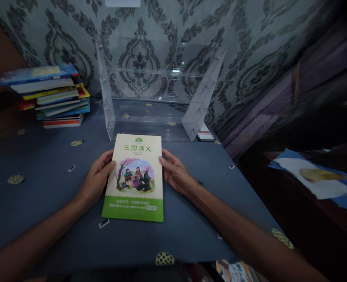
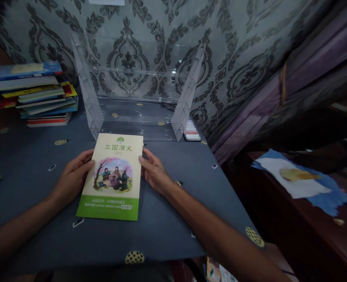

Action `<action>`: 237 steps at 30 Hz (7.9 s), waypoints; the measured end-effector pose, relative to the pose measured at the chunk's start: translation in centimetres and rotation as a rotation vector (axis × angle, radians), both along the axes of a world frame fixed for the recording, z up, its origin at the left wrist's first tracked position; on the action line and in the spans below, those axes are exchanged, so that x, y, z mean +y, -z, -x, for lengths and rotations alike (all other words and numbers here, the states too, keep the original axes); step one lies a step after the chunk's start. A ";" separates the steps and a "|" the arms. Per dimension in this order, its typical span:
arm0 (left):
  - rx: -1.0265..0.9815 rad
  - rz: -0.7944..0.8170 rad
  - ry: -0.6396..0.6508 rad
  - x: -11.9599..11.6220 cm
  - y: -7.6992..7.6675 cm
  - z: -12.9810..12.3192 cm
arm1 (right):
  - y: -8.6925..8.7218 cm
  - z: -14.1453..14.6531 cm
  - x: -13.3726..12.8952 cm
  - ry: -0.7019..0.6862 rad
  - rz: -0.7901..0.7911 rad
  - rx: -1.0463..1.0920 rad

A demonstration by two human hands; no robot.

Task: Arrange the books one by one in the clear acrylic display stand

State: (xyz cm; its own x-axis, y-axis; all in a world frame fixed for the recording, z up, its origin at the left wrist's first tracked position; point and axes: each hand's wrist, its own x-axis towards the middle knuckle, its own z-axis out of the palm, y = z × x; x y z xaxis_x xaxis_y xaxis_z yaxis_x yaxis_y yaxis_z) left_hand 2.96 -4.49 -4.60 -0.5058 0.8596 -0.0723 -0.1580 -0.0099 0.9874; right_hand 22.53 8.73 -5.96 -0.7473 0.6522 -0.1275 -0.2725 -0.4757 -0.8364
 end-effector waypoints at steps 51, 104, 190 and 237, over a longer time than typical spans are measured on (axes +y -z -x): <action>0.111 -0.090 -0.027 1.0 1.6 1.3 | 0.4 0.0 0.8 -0.054 -0.101 0.025; 1.562 0.239 0.282 3.3 -0.7 3.6 | 1.9 0.2 0.5 -0.112 -0.414 -0.120; 1.139 -0.015 0.284 0.2 1.5 6.8 | 1.8 2.2 0.2 -0.142 -1.661 -0.594; 1.456 0.573 0.109 -1.3 -1.3 5.3 | 0.9 2.6 -2.5 -0.101 -1.566 -0.714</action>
State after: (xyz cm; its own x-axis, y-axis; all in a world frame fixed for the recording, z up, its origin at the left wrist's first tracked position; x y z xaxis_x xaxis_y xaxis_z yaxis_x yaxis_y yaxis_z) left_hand -2.32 -5.77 -3.32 -0.3686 0.9255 0.0867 0.9228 0.3531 0.1542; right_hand 19.89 6.23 -6.81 -0.8726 0.4283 0.2349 0.3072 0.8550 -0.4177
